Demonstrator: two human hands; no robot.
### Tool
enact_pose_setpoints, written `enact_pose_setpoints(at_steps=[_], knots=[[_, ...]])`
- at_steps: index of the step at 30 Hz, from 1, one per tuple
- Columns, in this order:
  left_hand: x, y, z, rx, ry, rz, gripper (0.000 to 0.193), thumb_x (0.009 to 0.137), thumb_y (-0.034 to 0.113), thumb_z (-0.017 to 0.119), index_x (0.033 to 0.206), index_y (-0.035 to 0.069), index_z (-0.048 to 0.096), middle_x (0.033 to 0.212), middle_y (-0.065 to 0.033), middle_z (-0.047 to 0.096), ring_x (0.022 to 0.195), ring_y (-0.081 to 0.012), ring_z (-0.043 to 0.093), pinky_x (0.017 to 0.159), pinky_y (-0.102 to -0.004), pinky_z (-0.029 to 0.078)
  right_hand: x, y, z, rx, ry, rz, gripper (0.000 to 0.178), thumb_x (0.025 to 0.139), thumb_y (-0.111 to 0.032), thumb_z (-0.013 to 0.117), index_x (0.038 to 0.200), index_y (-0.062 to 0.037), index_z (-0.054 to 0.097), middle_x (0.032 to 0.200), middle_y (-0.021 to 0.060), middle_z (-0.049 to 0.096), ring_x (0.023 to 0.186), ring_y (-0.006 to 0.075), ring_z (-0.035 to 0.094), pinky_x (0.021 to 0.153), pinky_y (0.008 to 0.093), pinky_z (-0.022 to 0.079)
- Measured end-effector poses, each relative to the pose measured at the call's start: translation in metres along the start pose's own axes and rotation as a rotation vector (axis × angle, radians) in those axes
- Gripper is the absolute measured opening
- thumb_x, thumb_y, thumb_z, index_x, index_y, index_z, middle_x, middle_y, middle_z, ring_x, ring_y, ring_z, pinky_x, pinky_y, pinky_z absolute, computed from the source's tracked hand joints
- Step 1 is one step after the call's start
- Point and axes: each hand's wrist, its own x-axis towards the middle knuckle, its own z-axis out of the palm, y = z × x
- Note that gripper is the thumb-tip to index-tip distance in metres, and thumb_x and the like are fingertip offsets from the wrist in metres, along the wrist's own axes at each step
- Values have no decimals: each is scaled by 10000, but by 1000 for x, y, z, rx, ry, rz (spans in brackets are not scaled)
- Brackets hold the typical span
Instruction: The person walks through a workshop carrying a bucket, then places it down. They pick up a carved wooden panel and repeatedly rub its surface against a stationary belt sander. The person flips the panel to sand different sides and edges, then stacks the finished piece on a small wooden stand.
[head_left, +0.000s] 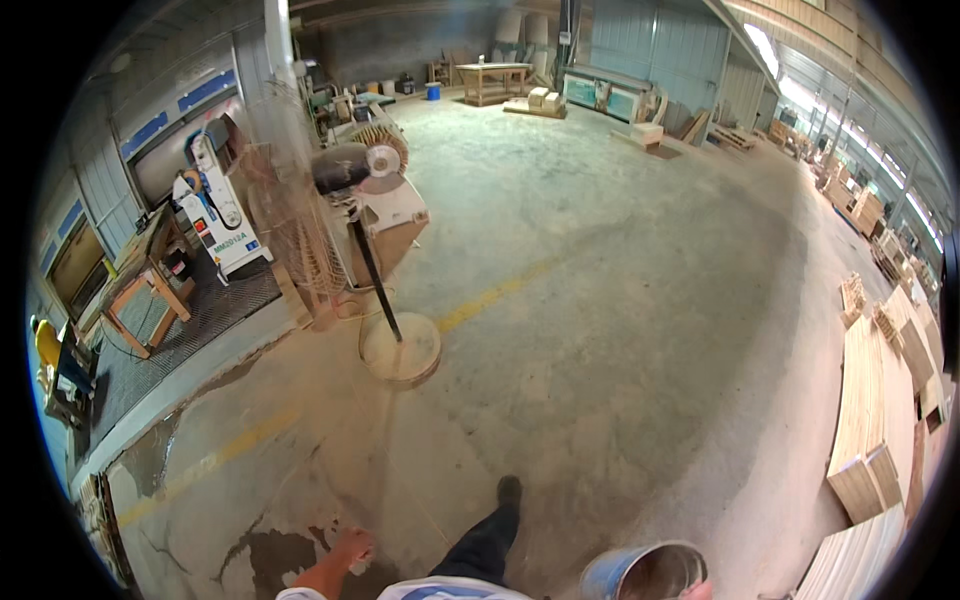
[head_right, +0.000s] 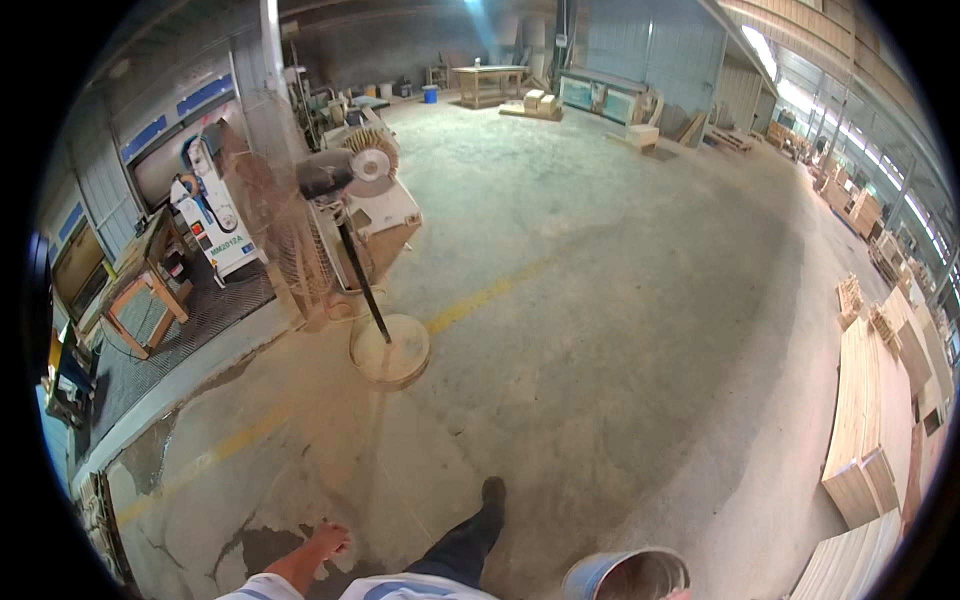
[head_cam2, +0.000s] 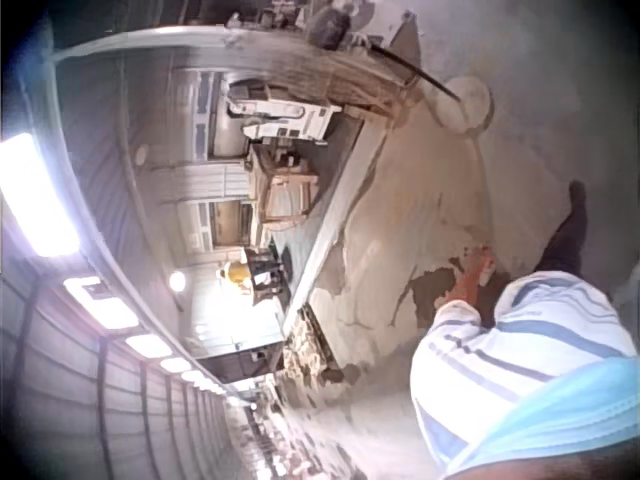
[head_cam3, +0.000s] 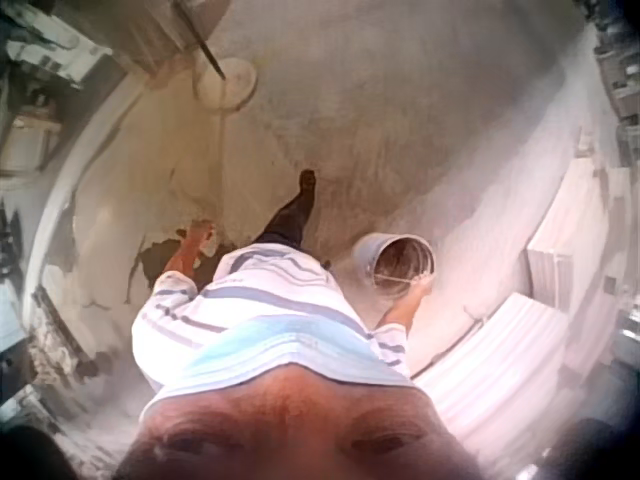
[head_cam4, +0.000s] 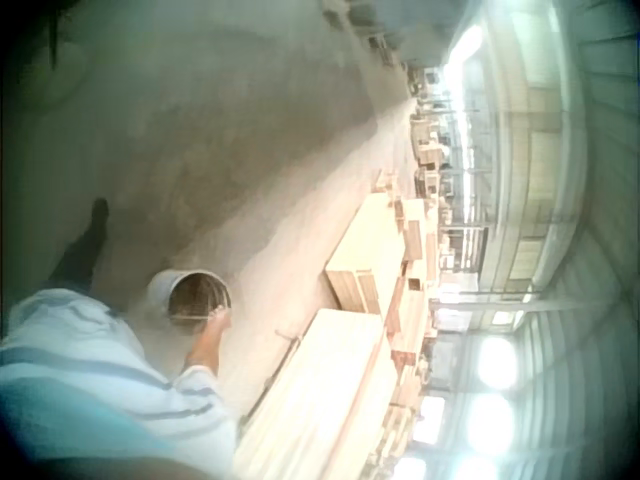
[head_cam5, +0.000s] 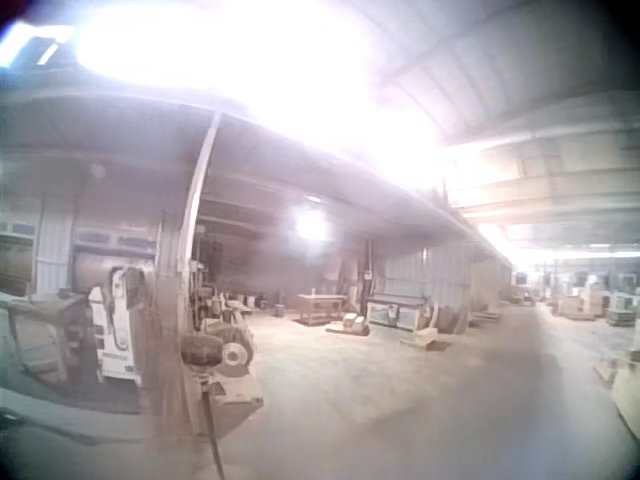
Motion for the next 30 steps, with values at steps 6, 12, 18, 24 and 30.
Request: enact_pose_setpoints(at_steps=[6,12,18,24,30], knots=[[91,239,118,343,-224,238,196,810,154,502,887,-15,566,747,-106,587,537,-185,532,472,-324,441,46,-95,225,-125,-22,-59,230,884,-339,424,928,-138,526,662,13,518,505,152,441,404,283,341],[92,554,215,112,-306,547,320,843,263,540,1007,-7,590,819,-74,617,673,-145,600,607,-282,490,26,-167,535,-106,-271,-136,158,893,-325,452,897,-167,463,629,-26,468,451,69,371,356,206,278],[153,796,354,232,-575,829,313,895,292,478,1024,24,574,832,-67,623,743,-141,590,671,-295,474,-5,-195,858,-184,-569,-69,199,881,-336,507,837,-142,504,670,15,531,458,90,405,356,211,302],[225,949,444,18,-628,844,382,897,327,500,1152,42,487,1050,-80,576,949,-174,563,786,-296,465,-70,-190,1109,-368,-972,-24,158,868,-320,516,863,-166,481,666,-1,519,464,68,416,354,203,307],[333,1164,448,-706,-796,405,399,869,273,544,1184,102,370,906,-20,551,784,-129,526,639,-263,440,-124,-190,1367,-502,-1277,-418,218,901,-236,477,895,-28,540,820,41,551,748,102,519,642,237,411]])
